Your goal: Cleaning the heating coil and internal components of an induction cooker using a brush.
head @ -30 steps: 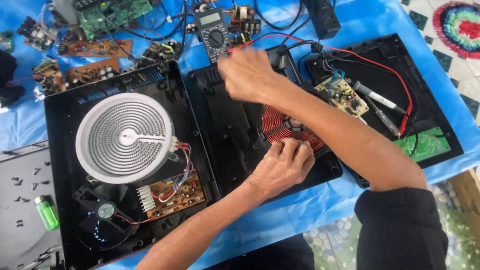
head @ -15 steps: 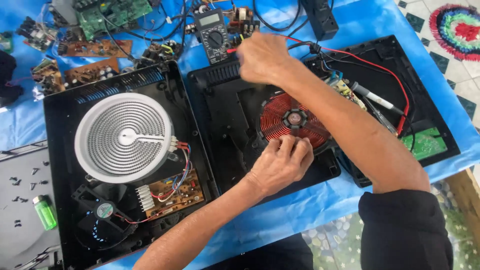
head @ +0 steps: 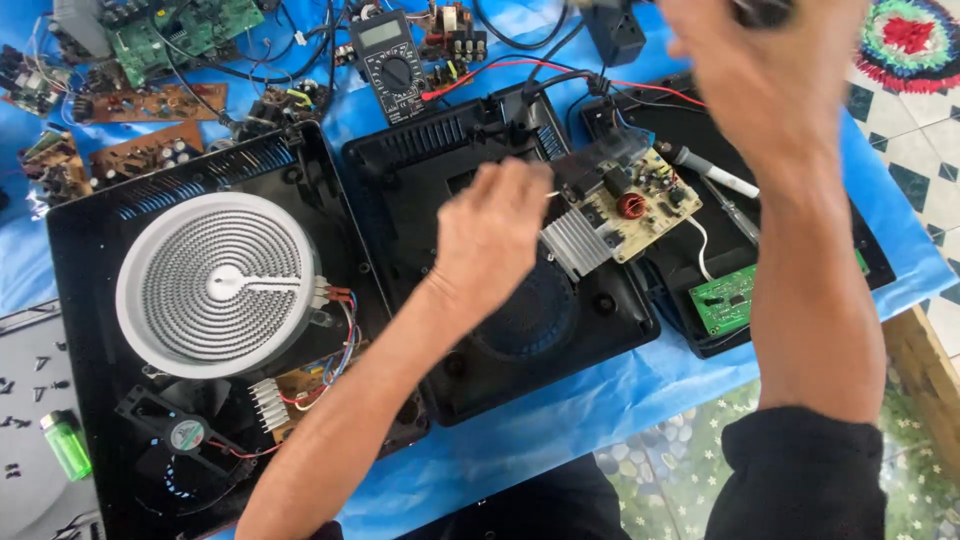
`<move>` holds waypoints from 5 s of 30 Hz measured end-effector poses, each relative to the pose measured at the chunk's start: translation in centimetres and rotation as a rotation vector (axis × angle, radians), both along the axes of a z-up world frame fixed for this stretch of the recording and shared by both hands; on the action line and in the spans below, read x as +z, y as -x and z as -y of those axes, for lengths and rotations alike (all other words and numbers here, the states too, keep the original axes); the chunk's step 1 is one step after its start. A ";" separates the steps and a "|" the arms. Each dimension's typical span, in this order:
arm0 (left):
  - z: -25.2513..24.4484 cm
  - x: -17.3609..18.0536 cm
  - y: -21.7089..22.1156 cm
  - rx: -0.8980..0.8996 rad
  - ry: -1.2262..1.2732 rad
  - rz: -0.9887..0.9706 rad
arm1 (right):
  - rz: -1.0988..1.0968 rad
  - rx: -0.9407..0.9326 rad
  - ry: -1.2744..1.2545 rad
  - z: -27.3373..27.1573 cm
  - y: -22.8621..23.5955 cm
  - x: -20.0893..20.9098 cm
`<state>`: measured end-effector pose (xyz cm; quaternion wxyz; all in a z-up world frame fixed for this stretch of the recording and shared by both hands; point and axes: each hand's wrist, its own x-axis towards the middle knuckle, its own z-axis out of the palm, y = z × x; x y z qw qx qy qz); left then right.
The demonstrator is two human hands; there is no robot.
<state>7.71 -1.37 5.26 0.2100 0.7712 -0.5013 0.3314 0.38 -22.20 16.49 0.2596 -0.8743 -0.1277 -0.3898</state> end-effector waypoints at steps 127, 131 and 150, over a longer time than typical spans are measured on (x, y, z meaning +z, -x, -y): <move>-8.2 -7.8 -11.0 0.041 -0.240 -0.082 | 0.284 -0.555 -0.400 -8.2 12.6 -10.2; -8.5 -7.0 -12.0 0.043 0.037 -0.183 | 0.256 -0.616 -0.552 -7.7 12.8 -10.9; -10.9 -2.1 3.1 0.011 -0.308 -0.516 | -0.085 -0.173 -0.991 -6.6 9.9 -9.9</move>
